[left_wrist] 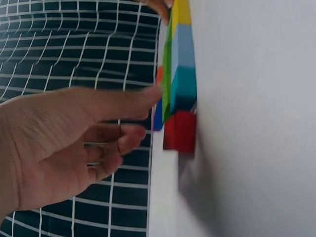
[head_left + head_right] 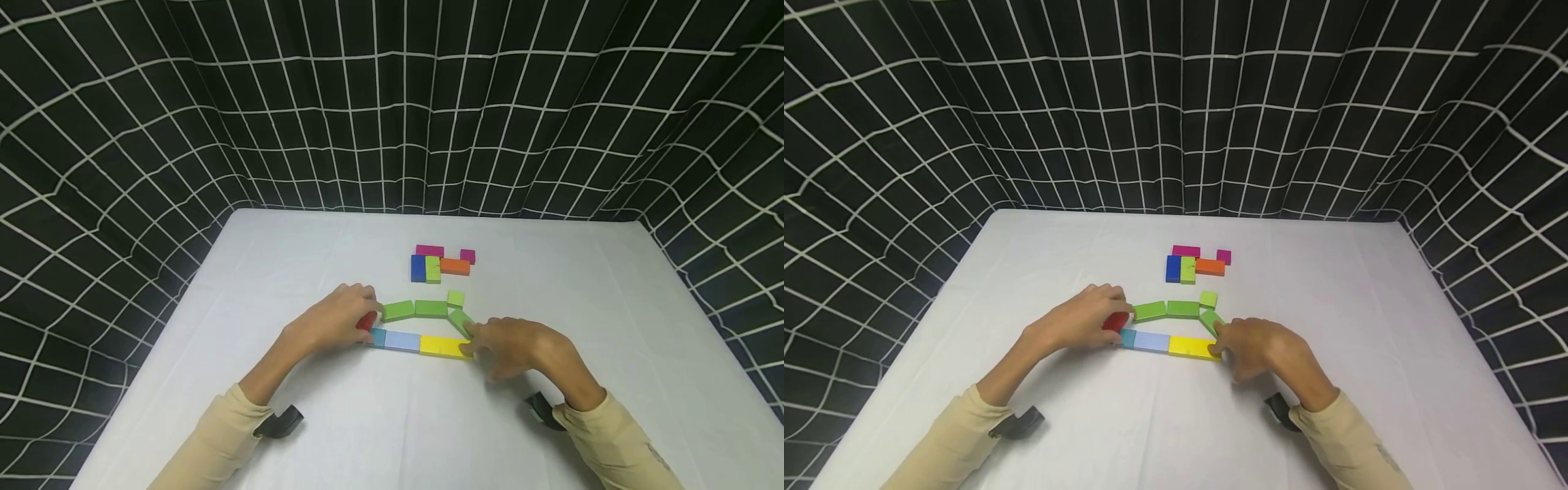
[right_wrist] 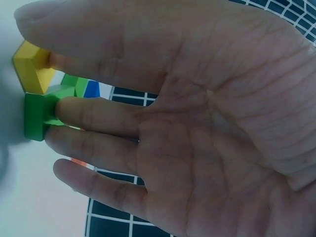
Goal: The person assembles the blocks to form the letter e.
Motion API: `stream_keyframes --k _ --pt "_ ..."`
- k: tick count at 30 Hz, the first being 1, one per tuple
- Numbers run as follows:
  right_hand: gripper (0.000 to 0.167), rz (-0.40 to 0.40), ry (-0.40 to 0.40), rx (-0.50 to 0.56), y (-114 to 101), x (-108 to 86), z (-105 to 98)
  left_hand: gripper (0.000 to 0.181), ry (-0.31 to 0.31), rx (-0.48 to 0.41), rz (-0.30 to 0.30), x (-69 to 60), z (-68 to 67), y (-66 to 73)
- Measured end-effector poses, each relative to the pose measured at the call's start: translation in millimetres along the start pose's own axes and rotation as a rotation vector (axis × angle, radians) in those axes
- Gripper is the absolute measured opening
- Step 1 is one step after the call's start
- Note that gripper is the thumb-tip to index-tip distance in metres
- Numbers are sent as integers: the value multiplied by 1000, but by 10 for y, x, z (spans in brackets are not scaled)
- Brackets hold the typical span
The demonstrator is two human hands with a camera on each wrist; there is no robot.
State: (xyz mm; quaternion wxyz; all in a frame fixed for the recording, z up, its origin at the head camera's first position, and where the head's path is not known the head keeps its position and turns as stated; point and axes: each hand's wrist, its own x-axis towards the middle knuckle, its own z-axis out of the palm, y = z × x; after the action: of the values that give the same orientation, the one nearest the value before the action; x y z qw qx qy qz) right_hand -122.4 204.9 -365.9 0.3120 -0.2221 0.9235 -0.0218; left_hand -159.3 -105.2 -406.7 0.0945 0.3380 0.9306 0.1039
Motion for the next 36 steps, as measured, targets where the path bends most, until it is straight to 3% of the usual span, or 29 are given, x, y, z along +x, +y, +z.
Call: stream_keyframes --k 4,7,11,15,24,36 --pt "62 -6 0 -5 -6 7 -7 55 -46 -79 -109 -50 -41 -98" --pt "62 -10 4 -6 -7 9 -7 56 -99 -137 -132 -61 -24 -156" --pt "61 -8 9 -1 -7 0 3 55 -124 -154 -118 -46 11 -192" --pt "61 -4 11 2 -15 -4 7 55 -107 -147 -108 -40 29 -206" --pt "61 -1 6 -6 -27 -1 -4 57 -100 -119 -29 -27 35 -245" --pt "61 -8 3 -12 -15 -6 4 61 -112 -99 -16 -7 13 -257"
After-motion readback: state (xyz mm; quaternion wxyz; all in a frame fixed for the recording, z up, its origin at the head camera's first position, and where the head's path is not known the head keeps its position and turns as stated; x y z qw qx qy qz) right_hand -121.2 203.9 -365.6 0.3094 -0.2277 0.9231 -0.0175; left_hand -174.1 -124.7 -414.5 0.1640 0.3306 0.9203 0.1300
